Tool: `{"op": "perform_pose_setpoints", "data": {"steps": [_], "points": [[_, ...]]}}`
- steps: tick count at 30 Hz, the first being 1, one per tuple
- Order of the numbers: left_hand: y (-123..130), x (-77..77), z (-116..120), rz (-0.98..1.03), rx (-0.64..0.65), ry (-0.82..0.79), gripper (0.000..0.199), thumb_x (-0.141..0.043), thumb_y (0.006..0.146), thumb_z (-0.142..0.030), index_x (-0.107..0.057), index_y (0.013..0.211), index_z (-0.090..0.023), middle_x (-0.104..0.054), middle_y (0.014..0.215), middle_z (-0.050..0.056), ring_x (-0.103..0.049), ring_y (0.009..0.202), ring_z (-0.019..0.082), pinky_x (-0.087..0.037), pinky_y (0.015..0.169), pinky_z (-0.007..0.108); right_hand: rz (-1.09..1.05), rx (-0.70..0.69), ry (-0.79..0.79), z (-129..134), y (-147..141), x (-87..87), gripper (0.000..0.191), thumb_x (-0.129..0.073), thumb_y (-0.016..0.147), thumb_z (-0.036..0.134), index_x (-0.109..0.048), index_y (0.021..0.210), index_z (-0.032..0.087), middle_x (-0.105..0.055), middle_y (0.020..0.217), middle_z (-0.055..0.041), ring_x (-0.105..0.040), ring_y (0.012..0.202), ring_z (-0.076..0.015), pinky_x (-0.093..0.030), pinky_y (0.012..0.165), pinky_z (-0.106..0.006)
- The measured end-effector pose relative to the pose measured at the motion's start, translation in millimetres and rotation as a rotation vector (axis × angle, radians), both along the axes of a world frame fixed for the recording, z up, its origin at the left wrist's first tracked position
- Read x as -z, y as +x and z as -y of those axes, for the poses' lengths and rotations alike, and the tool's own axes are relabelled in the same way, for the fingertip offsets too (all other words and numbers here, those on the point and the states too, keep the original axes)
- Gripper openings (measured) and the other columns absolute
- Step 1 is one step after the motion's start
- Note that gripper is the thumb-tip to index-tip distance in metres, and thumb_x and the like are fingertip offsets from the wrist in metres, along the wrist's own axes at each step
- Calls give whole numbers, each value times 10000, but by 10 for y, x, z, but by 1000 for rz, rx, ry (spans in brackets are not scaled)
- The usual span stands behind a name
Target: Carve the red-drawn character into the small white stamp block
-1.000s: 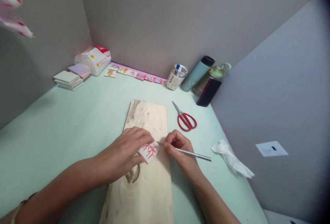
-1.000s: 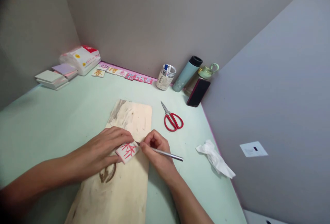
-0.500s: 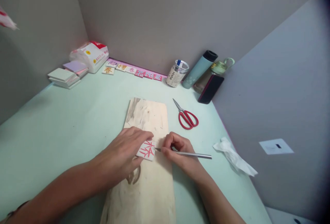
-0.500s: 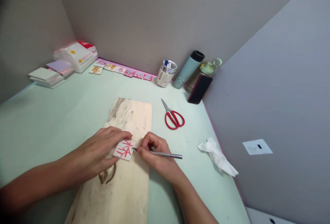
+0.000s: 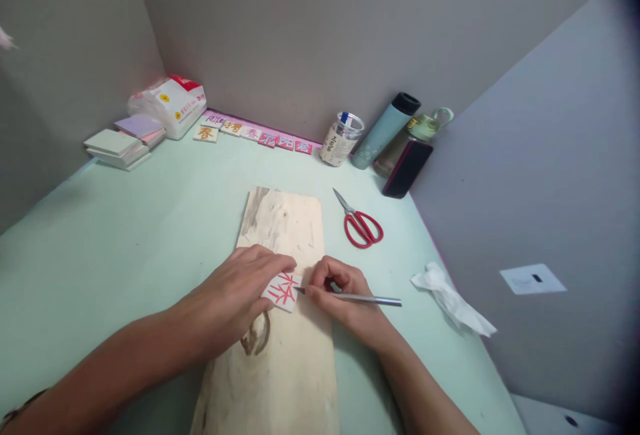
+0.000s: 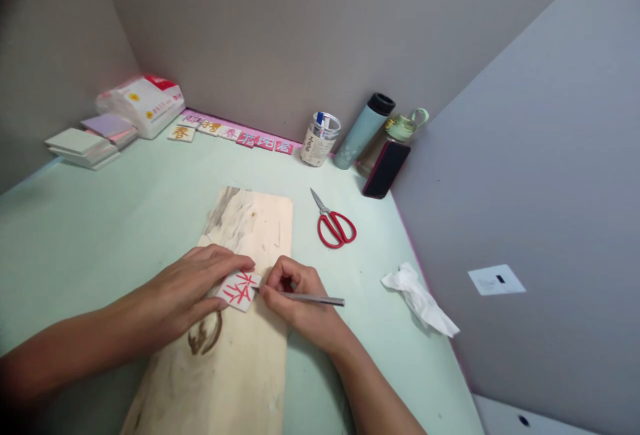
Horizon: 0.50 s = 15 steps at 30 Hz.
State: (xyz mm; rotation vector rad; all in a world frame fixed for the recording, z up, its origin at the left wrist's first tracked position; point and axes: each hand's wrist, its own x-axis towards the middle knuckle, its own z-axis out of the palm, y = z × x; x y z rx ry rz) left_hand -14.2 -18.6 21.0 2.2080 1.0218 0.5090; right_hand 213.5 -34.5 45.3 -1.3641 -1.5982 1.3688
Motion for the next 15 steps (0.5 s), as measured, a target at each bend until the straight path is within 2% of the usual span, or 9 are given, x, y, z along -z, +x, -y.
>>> {"op": "perform_pose_setpoints", "data": {"steps": [15], "points": [[-9, -10, 5, -15, 6, -6, 465, -541, 872, -83, -545, 1296, -274, -604, 1243, 65, -512, 1185, 264, -413, 1016, 405, -50, -60, -44, -23, 40, 6, 176, -639, 787, 211, -507, 672, 192, -491, 654, 34, -384, 617, -110, -287, 548, -246]]}}
